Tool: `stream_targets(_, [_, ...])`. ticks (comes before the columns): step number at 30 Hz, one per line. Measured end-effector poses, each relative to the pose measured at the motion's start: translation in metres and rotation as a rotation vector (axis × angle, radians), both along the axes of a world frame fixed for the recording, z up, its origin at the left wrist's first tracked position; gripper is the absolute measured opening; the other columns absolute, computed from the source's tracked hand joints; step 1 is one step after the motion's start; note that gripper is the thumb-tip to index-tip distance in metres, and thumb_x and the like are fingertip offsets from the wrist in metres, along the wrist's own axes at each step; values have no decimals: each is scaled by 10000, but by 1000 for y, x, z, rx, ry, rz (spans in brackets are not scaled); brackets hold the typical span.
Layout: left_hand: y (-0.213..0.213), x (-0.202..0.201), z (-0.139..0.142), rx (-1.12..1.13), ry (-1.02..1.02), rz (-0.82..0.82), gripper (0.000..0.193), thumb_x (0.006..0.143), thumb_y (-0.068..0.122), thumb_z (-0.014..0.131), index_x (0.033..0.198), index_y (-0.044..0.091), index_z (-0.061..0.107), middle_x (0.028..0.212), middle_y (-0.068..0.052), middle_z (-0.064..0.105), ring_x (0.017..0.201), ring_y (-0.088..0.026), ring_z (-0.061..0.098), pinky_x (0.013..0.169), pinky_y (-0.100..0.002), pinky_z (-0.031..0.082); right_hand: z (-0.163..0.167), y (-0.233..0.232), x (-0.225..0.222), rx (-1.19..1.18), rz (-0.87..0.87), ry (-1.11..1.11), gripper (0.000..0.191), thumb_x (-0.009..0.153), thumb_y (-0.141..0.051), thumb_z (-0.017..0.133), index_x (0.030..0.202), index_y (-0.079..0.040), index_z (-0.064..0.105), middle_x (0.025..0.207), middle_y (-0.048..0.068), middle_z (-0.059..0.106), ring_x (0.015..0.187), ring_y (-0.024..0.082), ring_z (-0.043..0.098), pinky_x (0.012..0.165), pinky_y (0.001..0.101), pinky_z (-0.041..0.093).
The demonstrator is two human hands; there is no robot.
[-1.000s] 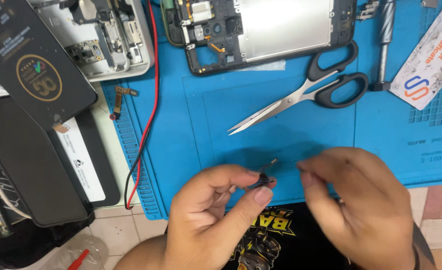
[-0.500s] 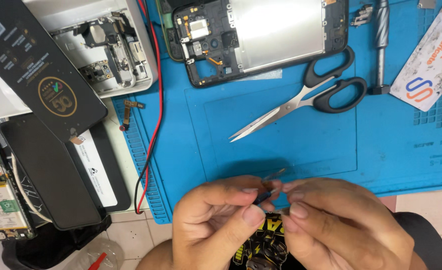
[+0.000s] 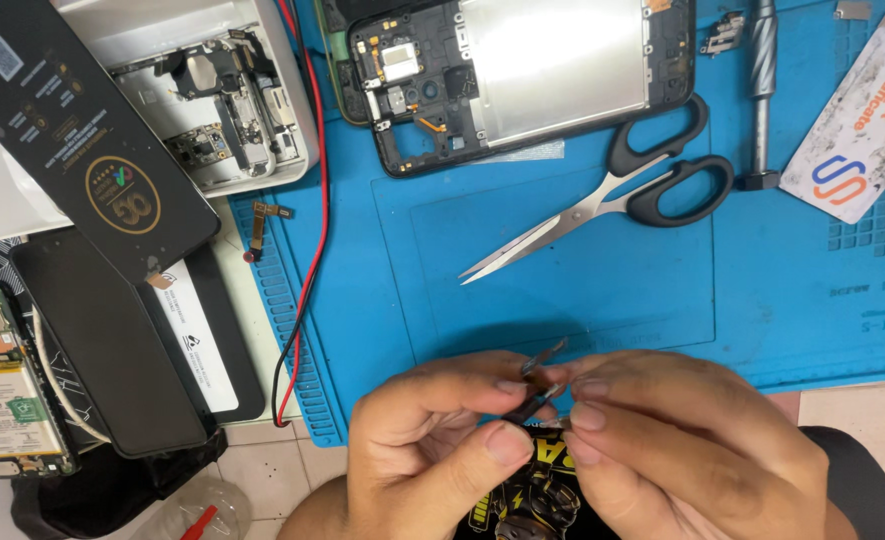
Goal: The person sits at a repair bench and manipulates a small phone component with their fingers, pressing and flexing it, setting it on the mat and picking it up again, and holding it next to a disassembled phone frame. They continue handling the small part throughout the episode.
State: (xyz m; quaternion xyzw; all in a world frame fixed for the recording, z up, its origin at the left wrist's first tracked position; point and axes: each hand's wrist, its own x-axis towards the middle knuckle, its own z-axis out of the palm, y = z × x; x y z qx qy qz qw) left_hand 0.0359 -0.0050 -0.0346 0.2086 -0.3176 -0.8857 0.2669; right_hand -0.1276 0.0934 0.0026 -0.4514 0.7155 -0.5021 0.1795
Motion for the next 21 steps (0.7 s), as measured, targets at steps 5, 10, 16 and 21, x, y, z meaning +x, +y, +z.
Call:
stream_targets(5, [1,-2,-2,-33,66,17,265,1026,-165,668,1262,-46,668,1382,-223,666,1319,-326,638,1184,-498,493,3,1,1,50,-10,-16,117,904,-104,771,1003,-85,710,1054,101,728,1036,230,783,903,359,620])
stream_targets(10, [-1,-2,-2,-27,88,-9,257,1046,-163,658,1269,-35,674,1332,-231,673,1324,-325,637,1192,-495,492,5,-1,-2,28,8,-35,147,904,-103,768,1035,-89,701,1062,100,726,1037,225,780,903,358,622])
stream_targets(16, [0,-1,-3,-36,43,-21,256,1024,-166,663,1250,-46,676,1349,-251,664,1326,-346,650,1149,-486,519,10,-2,-7,69,47,-5,208,859,-84,771,1047,-93,680,1027,97,722,991,213,774,850,347,614])
stream_targets(21, [-1,1,-4,-7,16,-45,243,1015,-158,653,1227,-41,669,1355,-259,660,1319,-347,658,1156,-490,549,11,-4,-7,63,54,3,260,837,-60,789,1070,-105,684,1025,90,721,973,202,769,834,328,625])
